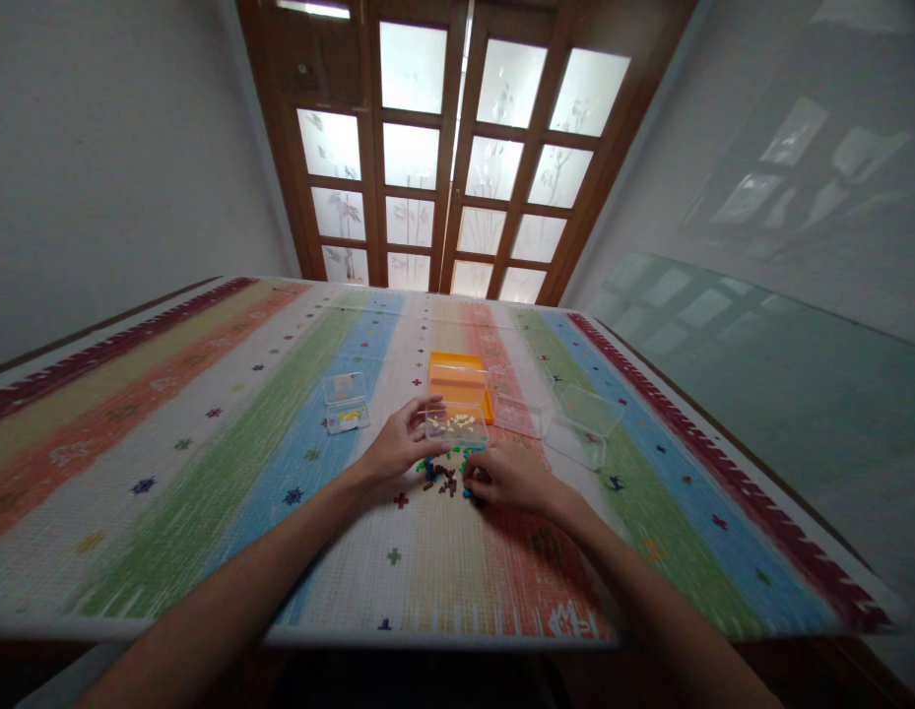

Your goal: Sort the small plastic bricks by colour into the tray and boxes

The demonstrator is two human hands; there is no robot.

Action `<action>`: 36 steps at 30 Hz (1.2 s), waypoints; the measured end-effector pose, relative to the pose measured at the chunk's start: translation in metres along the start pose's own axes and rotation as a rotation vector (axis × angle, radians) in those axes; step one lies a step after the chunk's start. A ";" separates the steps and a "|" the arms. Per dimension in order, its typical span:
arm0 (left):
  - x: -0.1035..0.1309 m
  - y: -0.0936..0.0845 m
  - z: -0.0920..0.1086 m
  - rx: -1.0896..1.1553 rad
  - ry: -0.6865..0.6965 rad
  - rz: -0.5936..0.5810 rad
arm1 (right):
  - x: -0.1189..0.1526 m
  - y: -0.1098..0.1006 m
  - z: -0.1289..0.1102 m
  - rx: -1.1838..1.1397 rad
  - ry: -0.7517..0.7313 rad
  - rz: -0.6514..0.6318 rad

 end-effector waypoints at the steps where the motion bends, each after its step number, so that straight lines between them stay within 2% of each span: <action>1: 0.000 0.000 -0.001 0.003 -0.002 0.001 | 0.000 0.000 -0.001 0.002 0.013 -0.004; 17: 0.000 0.000 0.004 -0.010 0.006 0.000 | 0.001 0.005 0.004 -0.051 0.016 0.013; 21: 0.000 0.000 0.003 0.005 0.019 -0.006 | 0.006 -0.006 0.007 -0.292 -0.055 0.017; 26: 0.000 0.001 0.003 0.015 0.012 -0.006 | 0.006 -0.024 0.008 -0.621 -0.131 0.095; 30: 0.000 0.002 0.005 0.001 0.008 -0.006 | 0.000 -0.029 0.012 -0.829 -0.115 0.089; 36: -0.001 0.001 0.004 -0.005 0.003 -0.002 | -0.007 -0.031 0.020 -0.984 -0.086 0.061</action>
Point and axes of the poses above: each hand's wrist, its own x-axis away from the middle knuckle, its own y-axis out of the palm, z = x × y, the point moved 2 cm from there along -x, towards the middle knuckle, and after that the axes turned 6 degrees about -x, right-handed, at the moved point
